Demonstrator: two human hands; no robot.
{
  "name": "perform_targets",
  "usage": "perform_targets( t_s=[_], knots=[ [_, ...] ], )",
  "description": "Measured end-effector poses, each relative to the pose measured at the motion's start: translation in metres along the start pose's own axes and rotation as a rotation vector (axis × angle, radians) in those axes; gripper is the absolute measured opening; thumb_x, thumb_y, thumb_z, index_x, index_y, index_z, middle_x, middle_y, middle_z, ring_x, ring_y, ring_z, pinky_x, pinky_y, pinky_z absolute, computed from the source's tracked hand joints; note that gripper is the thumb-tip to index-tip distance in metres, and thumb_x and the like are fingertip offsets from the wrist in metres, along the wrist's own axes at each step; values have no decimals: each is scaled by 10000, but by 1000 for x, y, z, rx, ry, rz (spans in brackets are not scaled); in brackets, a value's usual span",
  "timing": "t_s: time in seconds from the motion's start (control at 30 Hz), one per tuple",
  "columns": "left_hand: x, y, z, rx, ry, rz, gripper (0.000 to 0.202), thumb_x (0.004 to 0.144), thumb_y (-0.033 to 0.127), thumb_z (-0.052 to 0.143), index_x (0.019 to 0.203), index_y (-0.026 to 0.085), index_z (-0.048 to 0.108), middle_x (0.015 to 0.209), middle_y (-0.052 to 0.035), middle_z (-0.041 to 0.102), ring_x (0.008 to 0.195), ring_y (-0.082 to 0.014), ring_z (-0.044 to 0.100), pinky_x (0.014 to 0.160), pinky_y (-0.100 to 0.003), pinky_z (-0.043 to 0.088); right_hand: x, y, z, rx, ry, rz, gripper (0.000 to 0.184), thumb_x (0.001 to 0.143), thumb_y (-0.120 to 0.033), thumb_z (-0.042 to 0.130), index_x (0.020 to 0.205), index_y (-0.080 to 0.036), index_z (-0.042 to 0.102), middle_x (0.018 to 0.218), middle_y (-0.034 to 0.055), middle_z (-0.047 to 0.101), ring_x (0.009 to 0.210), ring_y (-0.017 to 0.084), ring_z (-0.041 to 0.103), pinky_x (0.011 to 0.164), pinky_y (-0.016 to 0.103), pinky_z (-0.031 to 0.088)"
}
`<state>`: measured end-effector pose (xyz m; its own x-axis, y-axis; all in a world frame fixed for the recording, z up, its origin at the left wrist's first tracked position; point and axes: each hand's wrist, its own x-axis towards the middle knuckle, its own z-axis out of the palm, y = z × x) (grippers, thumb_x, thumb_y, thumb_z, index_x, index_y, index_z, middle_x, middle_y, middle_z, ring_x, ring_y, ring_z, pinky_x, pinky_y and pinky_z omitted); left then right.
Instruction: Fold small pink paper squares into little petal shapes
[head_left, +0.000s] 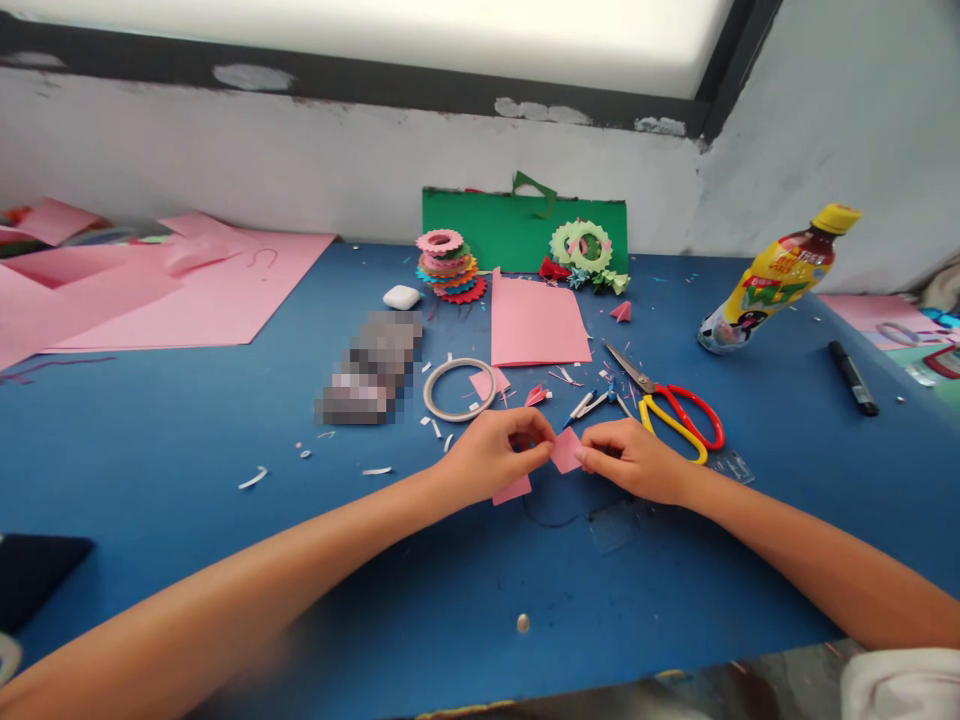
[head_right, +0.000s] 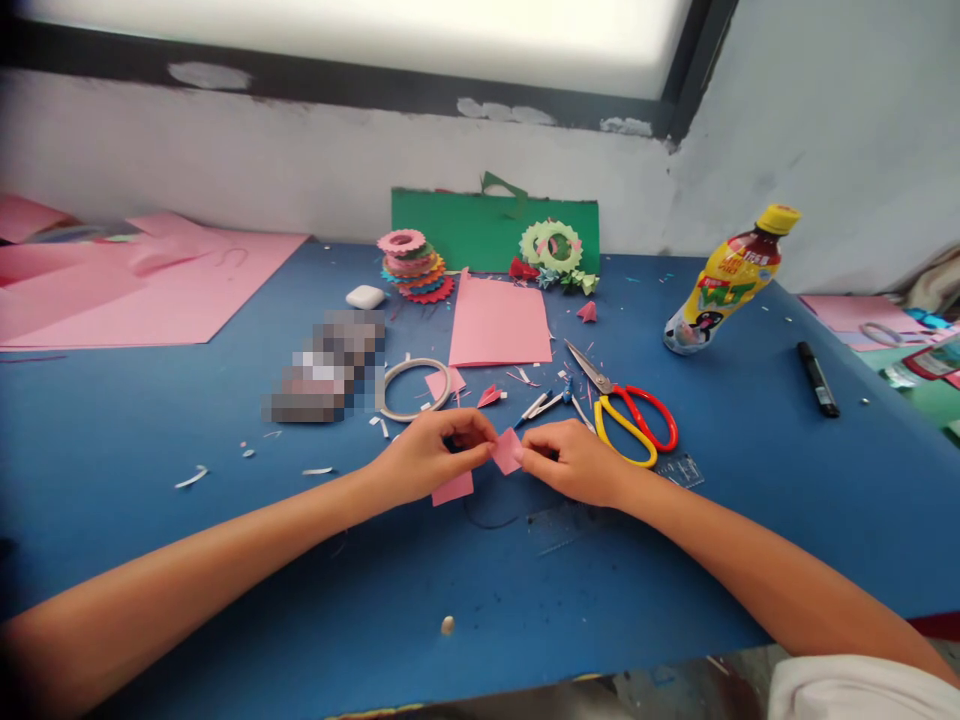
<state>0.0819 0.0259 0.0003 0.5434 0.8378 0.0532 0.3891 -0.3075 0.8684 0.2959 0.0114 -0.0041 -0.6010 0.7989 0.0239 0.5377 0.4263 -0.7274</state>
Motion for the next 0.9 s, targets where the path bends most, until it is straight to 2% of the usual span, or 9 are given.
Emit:
perform_targets(
  t_s=[0.1, 0.27, 0.33, 0.4, 0.47, 0.57, 0.73, 0.9],
  knots=[
    [0, -5, 1, 102, -9, -12, 93, 758, 164, 551, 792, 155, 637, 631, 30, 617, 532, -73, 487, 526, -187, 379, 0, 2, 3, -210, 88, -44, 285, 851, -233, 490, 587, -162, 408, 560, -53, 388, 536, 73, 348, 529, 226, 254],
    [-1, -12, 6, 406, 22, 48, 109, 754, 179, 561, 814, 173, 652, 603, 34, 586, 527, -84, 483, 501, -190, 333, 0, 2, 10, -384, 157, -80, 169, 815, -202, 529, 651, -164, 507, 634, -19, 507, 594, 101, 454, 574, 235, 329],
    [-2, -12, 6, 452, 22, 83, 107, 760, 186, 559, 820, 175, 648, 623, 27, 586, 553, -93, 494, 519, -195, 340, 0, 4, 11, -378, 179, -100, 74, 821, -207, 536, 775, -163, 574, 725, 6, 576, 643, 115, 516, 602, 234, 383],
    [-2, -12, 5, 459, 4, 116, 103, 763, 186, 563, 827, 177, 643, 703, 14, 613, 589, -95, 513, 550, -196, 368, 0, 8, 12, -343, 201, -163, 132, 832, -189, 534, 942, -170, 604, 880, 39, 628, 753, 131, 581, 670, 240, 444],
    [0, -12, 2, 463, -19, 159, 107, 763, 180, 570, 842, 183, 643, 821, 0, 638, 621, -93, 534, 578, -196, 399, 1, 14, 11, -323, 203, -279, 210, 844, -153, 520, 1028, -192, 613, 982, 51, 647, 854, 141, 608, 741, 253, 482],
    [3, -14, -4, 459, -62, 253, 147, 785, 153, 549, 886, 194, 647, 921, -10, 649, 688, -101, 576, 618, -198, 438, 2, 21, 7, -344, 180, -448, 223, 864, -133, 498, 1023, -198, 641, 984, 50, 673, 884, 143, 621, 773, 269, 512],
    [7, -19, -10, 450, -171, 402, 206, 820, 102, 498, 901, 199, 660, 953, -16, 659, 833, -119, 616, 728, -211, 474, 2, 20, 1, -430, 118, -558, 206, 900, -169, 471, 999, -173, 652, 985, 63, 673, 873, 144, 620, 764, 269, 523],
    [5, -23, -13, 609, -220, 526, 271, 839, 94, 462, 995, 211, 649, 1015, -29, 659, 877, -145, 625, 734, -246, 492, 2, 16, -3, -557, 87, -653, 224, 923, -167, 438, 1003, -166, 646, 944, 56, 684, 830, 143, 628, 735, 270, 525]
  ],
)
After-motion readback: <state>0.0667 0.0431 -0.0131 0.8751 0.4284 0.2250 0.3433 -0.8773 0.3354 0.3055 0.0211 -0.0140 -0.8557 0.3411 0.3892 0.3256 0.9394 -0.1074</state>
